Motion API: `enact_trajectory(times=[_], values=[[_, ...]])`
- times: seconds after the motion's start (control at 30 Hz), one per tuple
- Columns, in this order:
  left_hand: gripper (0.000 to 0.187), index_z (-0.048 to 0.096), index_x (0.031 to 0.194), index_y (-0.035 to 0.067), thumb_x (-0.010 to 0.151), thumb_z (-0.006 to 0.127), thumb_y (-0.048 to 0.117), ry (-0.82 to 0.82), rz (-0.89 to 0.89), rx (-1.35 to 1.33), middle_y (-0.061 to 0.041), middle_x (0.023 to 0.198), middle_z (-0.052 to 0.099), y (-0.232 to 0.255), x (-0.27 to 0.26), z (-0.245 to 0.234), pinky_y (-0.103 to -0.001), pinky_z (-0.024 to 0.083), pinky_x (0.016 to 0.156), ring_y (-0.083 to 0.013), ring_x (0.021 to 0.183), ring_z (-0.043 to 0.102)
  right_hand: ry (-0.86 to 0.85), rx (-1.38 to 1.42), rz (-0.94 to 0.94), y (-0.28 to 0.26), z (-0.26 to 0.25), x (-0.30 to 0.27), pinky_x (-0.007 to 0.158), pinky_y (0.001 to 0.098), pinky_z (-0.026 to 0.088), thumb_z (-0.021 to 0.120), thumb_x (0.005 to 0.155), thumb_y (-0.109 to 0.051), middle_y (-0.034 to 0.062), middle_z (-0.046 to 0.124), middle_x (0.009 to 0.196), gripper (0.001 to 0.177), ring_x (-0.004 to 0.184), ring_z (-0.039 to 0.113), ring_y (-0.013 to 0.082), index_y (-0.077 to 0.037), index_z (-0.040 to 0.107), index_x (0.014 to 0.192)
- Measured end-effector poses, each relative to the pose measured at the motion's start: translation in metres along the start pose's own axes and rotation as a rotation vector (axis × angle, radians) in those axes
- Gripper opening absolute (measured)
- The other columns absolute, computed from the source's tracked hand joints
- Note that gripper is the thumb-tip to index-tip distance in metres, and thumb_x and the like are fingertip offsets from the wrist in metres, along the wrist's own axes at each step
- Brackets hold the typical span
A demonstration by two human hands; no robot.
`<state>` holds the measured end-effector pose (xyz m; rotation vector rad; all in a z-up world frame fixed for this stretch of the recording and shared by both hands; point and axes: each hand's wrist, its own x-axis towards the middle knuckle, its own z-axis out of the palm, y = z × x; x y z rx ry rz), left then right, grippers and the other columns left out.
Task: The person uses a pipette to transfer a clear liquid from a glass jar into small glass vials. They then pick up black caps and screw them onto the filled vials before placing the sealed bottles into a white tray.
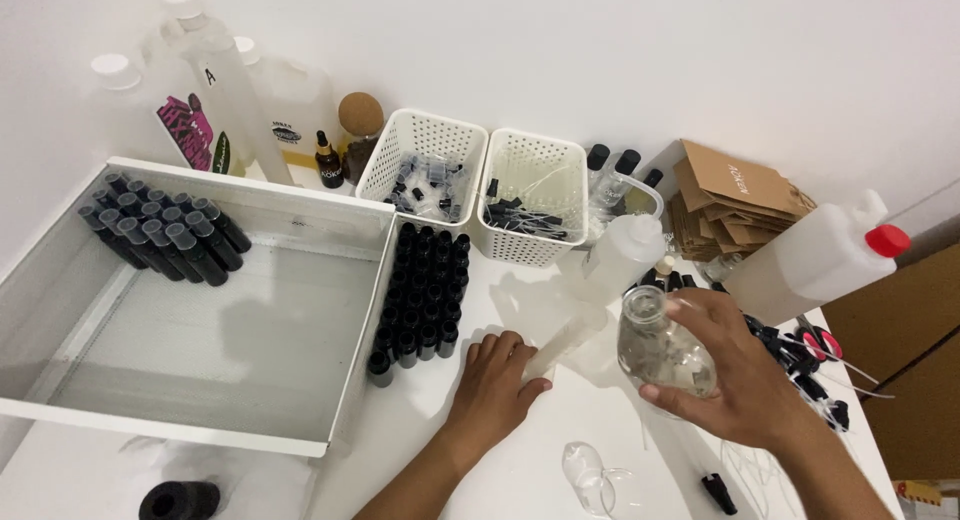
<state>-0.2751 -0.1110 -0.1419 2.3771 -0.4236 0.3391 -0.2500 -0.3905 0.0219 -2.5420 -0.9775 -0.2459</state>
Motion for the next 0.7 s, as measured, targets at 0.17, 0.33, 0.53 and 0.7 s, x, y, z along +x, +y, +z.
enact_trajectory(times=[0.17, 0.33, 0.53, 0.7], values=[[0.041, 0.066, 0.114, 0.008, 0.09, 0.076, 0.039, -0.02, -0.025, 0.009, -0.005, 0.108, 0.057, -0.001, 0.001, 0.003, -0.044, 0.038, 0.084, -0.0299, 0.097, 0.049, -0.17, -0.146, 0.098, -0.017, -0.02, 0.012, 0.071, 0.0432, 0.063, 0.082, 0.075, -0.052, 0.0096, 0.046, 0.148, 0.084, 0.103, 0.071, 0.0278, -0.034, 0.044, 0.147], [0.043, 0.067, 0.115, 0.008, 0.089, 0.078, 0.04, 0.017, -0.008, 0.024, -0.005, 0.108, 0.058, -0.002, 0.001, 0.007, -0.044, 0.04, 0.083, -0.0302, 0.095, 0.051, -0.259, -0.21, 0.111, -0.022, -0.025, 0.02, 0.061, 0.0416, 0.063, 0.078, 0.076, -0.058, 0.0032, 0.047, 0.147, 0.08, 0.075, 0.073, 0.0252, -0.037, 0.045, 0.146], [0.039, 0.066, 0.111, 0.009, 0.09, 0.077, 0.04, 0.015, -0.011, 0.037, -0.005, 0.104, 0.056, -0.003, 0.0, 0.008, -0.043, 0.039, 0.079, -0.0301, 0.092, 0.049, -0.397, -0.278, 0.192, -0.029, -0.035, 0.029, 0.057, 0.0429, 0.063, 0.076, 0.077, -0.06, -0.0026, 0.042, 0.153, 0.085, 0.056, 0.073, 0.0239, -0.046, 0.038, 0.151], [0.039, 0.065, 0.109, 0.009, 0.088, 0.079, 0.039, -0.004, -0.04, 0.01, -0.005, 0.105, 0.057, 0.0, 0.001, 0.004, -0.043, 0.038, 0.081, -0.0301, 0.095, 0.05, -0.419, -0.292, 0.157, -0.027, -0.039, 0.032, 0.058, 0.0426, 0.064, 0.077, 0.075, -0.059, -0.003, 0.036, 0.165, 0.088, 0.088, 0.077, 0.0207, -0.045, 0.036, 0.151]])
